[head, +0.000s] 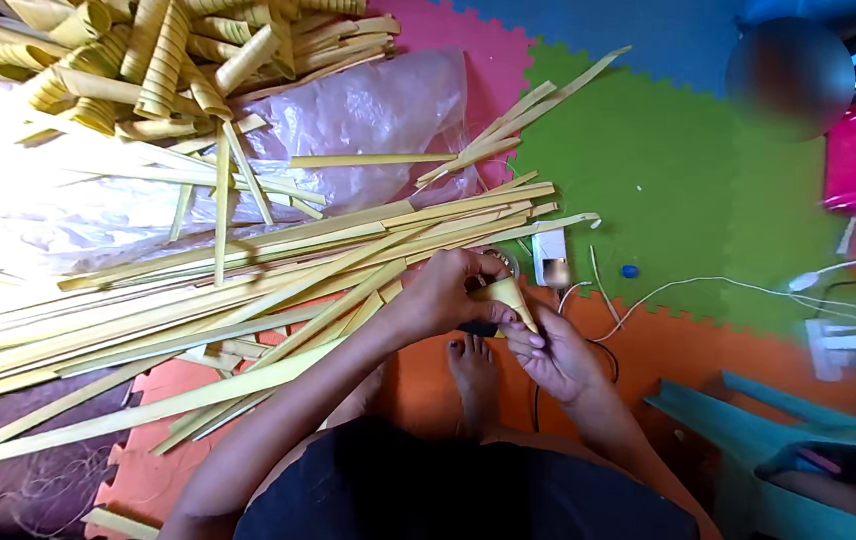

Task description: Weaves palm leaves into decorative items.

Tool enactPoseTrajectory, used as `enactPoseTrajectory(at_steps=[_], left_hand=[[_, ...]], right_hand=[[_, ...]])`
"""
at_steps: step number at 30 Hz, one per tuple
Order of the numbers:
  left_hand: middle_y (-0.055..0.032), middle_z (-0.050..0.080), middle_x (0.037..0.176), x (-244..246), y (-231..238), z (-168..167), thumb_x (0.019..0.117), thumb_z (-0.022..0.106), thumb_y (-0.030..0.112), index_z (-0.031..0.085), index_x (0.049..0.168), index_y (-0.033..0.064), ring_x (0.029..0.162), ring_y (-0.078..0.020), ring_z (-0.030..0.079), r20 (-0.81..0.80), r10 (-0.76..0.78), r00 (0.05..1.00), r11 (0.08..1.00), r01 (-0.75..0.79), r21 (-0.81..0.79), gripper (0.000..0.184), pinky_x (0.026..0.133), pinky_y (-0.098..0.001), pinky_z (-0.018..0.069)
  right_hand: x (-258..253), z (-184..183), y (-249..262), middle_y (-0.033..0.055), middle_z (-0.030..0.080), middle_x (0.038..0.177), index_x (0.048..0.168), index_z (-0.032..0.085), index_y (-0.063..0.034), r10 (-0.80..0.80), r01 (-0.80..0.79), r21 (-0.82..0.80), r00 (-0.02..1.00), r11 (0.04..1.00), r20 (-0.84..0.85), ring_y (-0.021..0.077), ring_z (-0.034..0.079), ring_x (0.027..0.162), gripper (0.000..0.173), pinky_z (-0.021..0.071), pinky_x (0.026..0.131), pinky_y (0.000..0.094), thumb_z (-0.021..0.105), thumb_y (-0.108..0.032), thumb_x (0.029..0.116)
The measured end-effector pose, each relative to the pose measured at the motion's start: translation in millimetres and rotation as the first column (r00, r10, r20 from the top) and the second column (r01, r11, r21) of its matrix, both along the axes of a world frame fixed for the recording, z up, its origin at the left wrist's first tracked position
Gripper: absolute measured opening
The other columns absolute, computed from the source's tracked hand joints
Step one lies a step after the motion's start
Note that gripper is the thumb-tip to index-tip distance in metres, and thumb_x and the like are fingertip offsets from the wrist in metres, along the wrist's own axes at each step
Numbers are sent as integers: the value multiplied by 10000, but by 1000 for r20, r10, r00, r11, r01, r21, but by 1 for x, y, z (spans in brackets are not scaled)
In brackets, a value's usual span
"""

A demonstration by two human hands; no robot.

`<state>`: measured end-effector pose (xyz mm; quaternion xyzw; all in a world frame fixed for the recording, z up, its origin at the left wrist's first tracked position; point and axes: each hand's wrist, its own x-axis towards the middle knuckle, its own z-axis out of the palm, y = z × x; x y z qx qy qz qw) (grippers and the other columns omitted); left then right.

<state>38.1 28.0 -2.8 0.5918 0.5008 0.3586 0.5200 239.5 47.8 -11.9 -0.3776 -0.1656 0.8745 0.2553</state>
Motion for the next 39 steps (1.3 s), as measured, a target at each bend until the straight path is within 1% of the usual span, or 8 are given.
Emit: enactPoseTrajectory(at_steps=[7,13,17,22,27,30,36,39], left_hand=[[-34,698,702,-3,-2,10,828,846,89,737,910,44,588,-81,657,6,45,999,999,-45,8,143,559,-234,564],[-43,697,721,-9,-6,13,819,812,-6,737,925,7,604,-63,638,161,-57,985,998,60,-11,131,563,-191,539],[-33,714,732,-11,-3,17,818,832,22,739,951,26,612,-64,652,131,4,991,1000,-1,-23,163,573,-201,548],[-53,706,726,-14,-8,24,813,812,-14,719,956,12,601,-78,659,160,-63,985,995,73,-62,173,545,-197,545],[-64,711,715,-15,-10,22,827,808,-8,718,940,2,598,-86,671,163,-43,986,999,47,-20,145,555,-201,561],[-63,720,718,-15,-9,21,874,777,37,706,962,7,602,-94,695,181,-80,980,996,84,-17,117,562,-206,585],[-85,728,750,-15,-10,26,867,776,5,703,990,-11,633,-126,719,198,-25,980,997,38,-62,143,594,-236,615],[-72,722,741,-16,-10,25,862,779,9,703,992,-1,624,-103,701,183,-57,982,996,68,-54,150,582,-213,591]], right_hand=[[2,-9,-7,-42,677,874,1052,610,-148,-2,-207,652,953,730,304,46,654,743,242,574,702,233,435,-311,1091],[8,10,-6,-52,616,738,1093,628,-96,169,-162,83,982,983,-88,-62,522,529,292,446,502,68,357,-205,1084],[7,-7,-10,11,689,1029,1432,596,-66,-133,-276,873,926,402,354,2,614,744,405,544,657,172,509,-215,1066],[10,12,-6,-48,627,702,1040,668,-101,132,-127,43,982,991,-133,-64,508,464,379,430,444,68,367,-323,1100],[10,-11,-12,10,693,1075,1377,645,-73,-229,-276,923,912,268,340,-11,629,802,373,551,686,156,571,-228,1046],[13,8,-12,-71,657,728,1139,681,-135,107,-109,332,994,937,26,-91,495,474,306,406,444,54,412,-274,1094],[19,-7,-17,16,676,1173,1398,633,-112,-171,-297,909,919,291,355,-7,631,858,371,549,734,158,520,-245,1071],[19,9,-16,-65,698,808,1179,659,-146,104,-129,390,991,912,83,-95,509,490,302,420,450,52,389,-253,1096]])
